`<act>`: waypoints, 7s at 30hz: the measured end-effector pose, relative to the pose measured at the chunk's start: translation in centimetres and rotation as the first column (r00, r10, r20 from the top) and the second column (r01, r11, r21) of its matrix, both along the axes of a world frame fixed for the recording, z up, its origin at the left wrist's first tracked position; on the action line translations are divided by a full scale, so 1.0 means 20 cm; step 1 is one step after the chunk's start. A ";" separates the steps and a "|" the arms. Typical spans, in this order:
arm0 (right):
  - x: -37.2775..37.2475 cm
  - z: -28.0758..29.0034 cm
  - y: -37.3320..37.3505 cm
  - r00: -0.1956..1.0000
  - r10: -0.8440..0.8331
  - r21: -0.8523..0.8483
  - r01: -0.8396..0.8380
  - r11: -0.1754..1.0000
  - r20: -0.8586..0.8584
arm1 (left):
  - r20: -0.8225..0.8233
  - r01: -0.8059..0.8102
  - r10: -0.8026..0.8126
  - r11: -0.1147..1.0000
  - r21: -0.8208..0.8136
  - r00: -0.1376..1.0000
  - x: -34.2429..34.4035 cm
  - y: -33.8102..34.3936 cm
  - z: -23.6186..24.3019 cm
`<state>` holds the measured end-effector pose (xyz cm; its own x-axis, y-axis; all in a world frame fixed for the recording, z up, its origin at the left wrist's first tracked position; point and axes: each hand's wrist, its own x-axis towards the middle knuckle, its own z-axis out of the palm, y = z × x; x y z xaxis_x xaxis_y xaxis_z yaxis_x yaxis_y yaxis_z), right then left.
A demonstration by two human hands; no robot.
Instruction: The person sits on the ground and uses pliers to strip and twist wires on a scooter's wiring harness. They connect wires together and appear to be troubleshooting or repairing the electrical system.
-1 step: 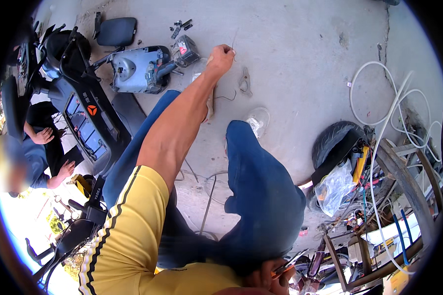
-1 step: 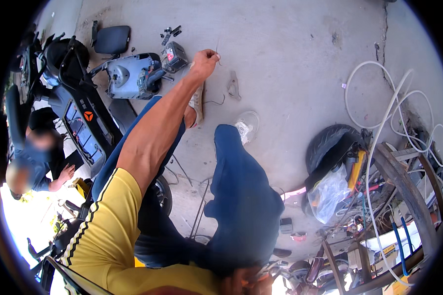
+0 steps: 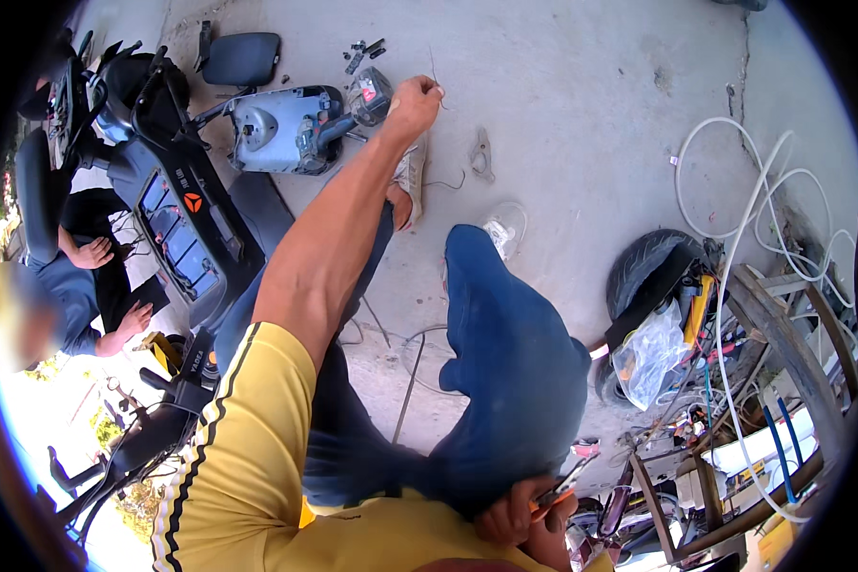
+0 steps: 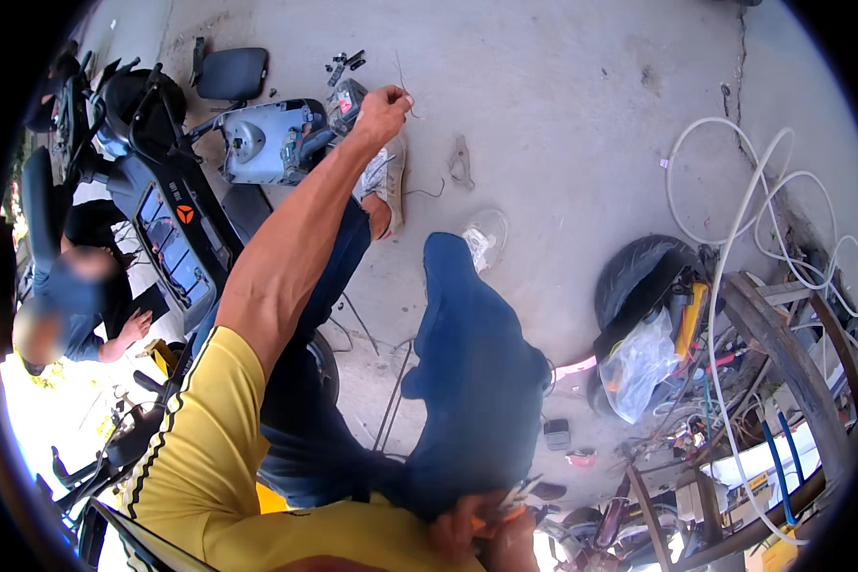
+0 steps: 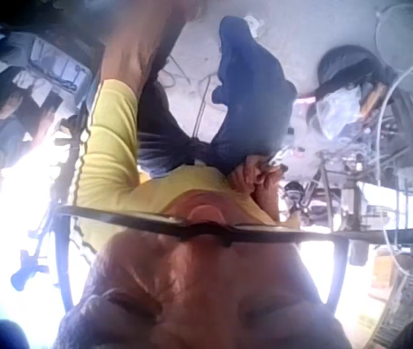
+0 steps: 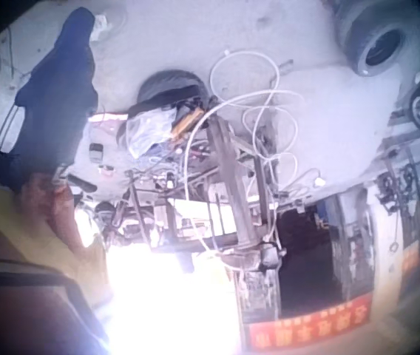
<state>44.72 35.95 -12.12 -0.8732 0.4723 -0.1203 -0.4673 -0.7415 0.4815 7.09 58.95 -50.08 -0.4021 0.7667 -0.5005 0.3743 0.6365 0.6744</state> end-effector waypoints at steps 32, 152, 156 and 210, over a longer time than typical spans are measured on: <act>-0.04 0.11 -0.01 0.991 -0.041 0.123 0.025 0.992 0.129 | 0.587 -0.061 0.112 0.993 -0.106 0.802 0.29 -0.65 0.19; -1.86 0.52 -1.38 0.862 -0.485 0.762 -0.410 -0.501 0.145 | -0.786 0.059 0.594 0.790 0.610 0.173 -0.16 -3.30 2.48; -1.85 0.52 -1.38 0.862 -0.460 0.768 -0.438 -0.468 0.212 | -0.740 0.064 0.627 0.751 0.657 0.244 -0.19 -3.31 2.48; -1.68 0.50 -1.28 0.875 -0.483 0.644 -0.353 -0.679 -0.030 | 0.302 -0.732 0.775 0.284 0.619 0.555 0.03 -3.28 2.43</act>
<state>11.07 10.27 -2.12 -0.8909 0.1676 0.4221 -0.3069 0.4629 -0.8316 7.72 -6.65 -1.47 -0.9819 0.1890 -0.0100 0.0072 0.0899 0.9959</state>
